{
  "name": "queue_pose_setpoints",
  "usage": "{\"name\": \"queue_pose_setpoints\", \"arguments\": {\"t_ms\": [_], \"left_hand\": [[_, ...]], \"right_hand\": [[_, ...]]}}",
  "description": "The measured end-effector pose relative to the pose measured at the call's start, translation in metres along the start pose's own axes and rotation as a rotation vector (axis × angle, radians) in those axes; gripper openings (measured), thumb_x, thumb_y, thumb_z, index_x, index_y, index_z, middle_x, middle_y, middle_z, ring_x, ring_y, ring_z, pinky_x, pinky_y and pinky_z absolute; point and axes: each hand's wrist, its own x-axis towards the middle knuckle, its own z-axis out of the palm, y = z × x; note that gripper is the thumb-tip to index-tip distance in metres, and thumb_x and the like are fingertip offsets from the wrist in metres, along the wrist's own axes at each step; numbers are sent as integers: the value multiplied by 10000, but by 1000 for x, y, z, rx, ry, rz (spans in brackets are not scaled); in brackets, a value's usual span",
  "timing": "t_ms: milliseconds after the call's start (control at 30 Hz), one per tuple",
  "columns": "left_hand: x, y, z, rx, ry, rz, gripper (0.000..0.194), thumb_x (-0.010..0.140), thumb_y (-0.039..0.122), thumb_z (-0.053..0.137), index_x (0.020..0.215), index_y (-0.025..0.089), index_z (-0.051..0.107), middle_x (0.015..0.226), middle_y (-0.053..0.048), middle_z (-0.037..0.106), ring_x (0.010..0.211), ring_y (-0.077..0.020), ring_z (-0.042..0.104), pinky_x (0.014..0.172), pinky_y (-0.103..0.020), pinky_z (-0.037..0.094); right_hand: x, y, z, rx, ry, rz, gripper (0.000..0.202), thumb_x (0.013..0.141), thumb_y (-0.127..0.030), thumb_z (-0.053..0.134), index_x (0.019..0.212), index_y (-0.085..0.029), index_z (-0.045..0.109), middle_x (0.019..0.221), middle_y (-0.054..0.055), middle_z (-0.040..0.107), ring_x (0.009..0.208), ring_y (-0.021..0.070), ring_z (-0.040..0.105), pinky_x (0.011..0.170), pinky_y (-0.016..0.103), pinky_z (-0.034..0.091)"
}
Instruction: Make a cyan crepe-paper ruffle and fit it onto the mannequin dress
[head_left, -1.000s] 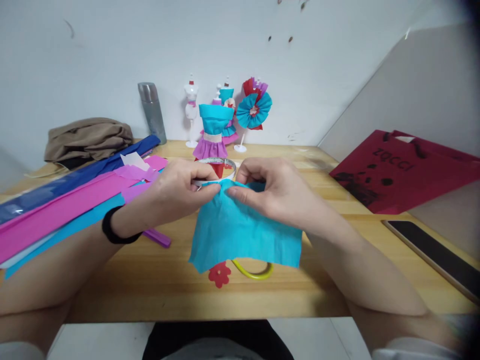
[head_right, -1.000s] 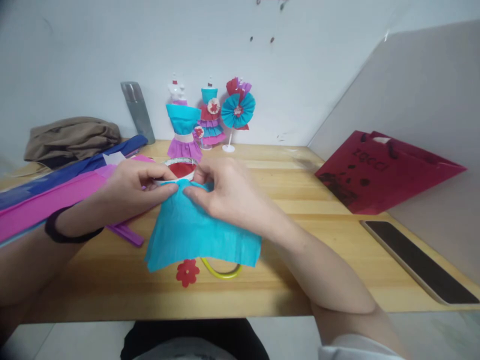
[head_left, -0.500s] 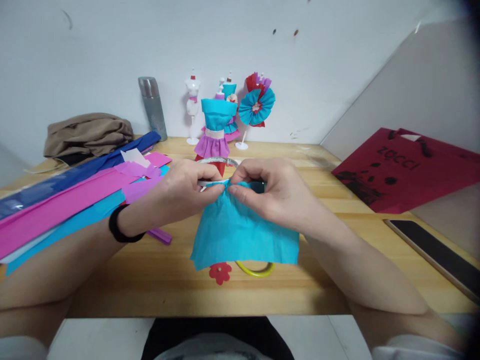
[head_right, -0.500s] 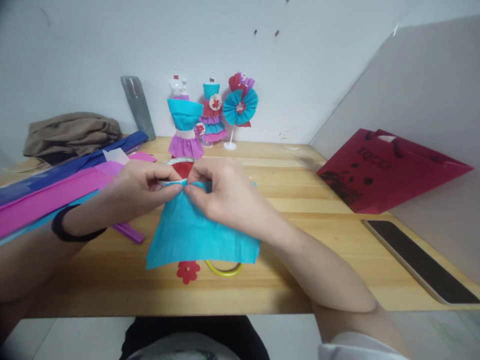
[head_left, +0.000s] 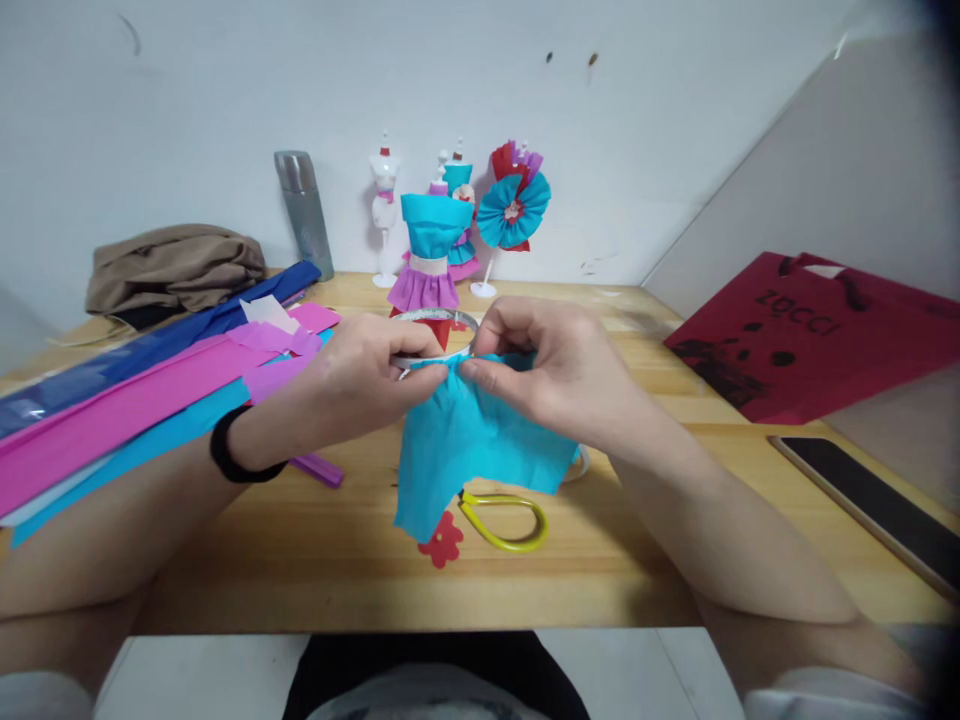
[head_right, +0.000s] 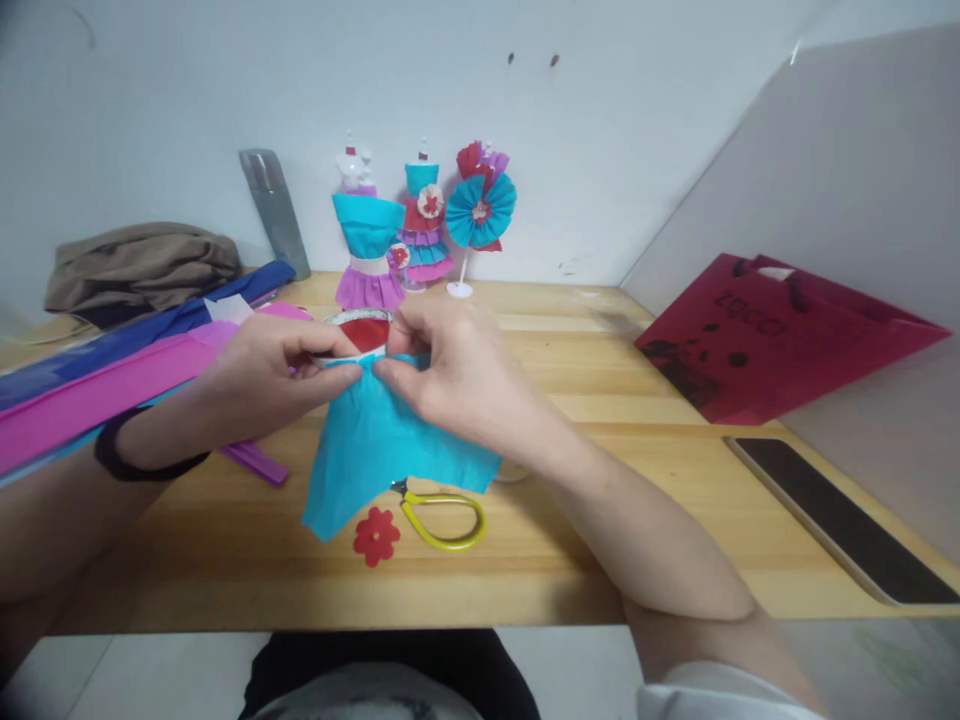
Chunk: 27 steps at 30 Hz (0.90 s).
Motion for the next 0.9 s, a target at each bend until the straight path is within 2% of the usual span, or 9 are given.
{"name": "queue_pose_setpoints", "arguments": {"t_ms": [167,400,533,700,900], "left_hand": [[0,2,-1,-4,-1,1,201,802,174,569,607,149,610,500,56,455,481,-64,357,453,-214,271],[-1,-1,-5,-64,-87,68,199,807,216,562,623,155,607,504,55,433,474,-62,350,443,-208,262],[3,-3,-4,-132,-119,-6,306,831,310,568,568,154,554,502,42,440,490,-70,359,442,-209,251],[6,-5,-2,-164,-181,-85,275,813,276,541,572,147,576,504,38,444,494,-72,367,440,-205,253],[5,-6,-3,-109,-127,-63,255,797,228,549,555,151,568,495,36,458,493,-75,385,439,-203,263]], "right_hand": [[2,1,-1,-13,-21,55,215,737,-182,661,644,-216,471,616,-19,518,620,144,467,585,291,344],[7,6,-1,162,-50,140,288,664,-239,734,617,-222,450,589,-34,467,559,119,407,518,279,309],[6,6,3,101,-31,109,281,694,-246,719,622,-223,448,584,-28,472,584,129,415,541,286,296],[2,2,0,11,-43,73,221,734,-246,699,653,-213,496,613,-9,523,608,144,451,561,293,299],[0,5,-5,-64,-70,40,127,761,-233,666,696,-201,562,666,7,592,626,155,498,566,290,322]]}}
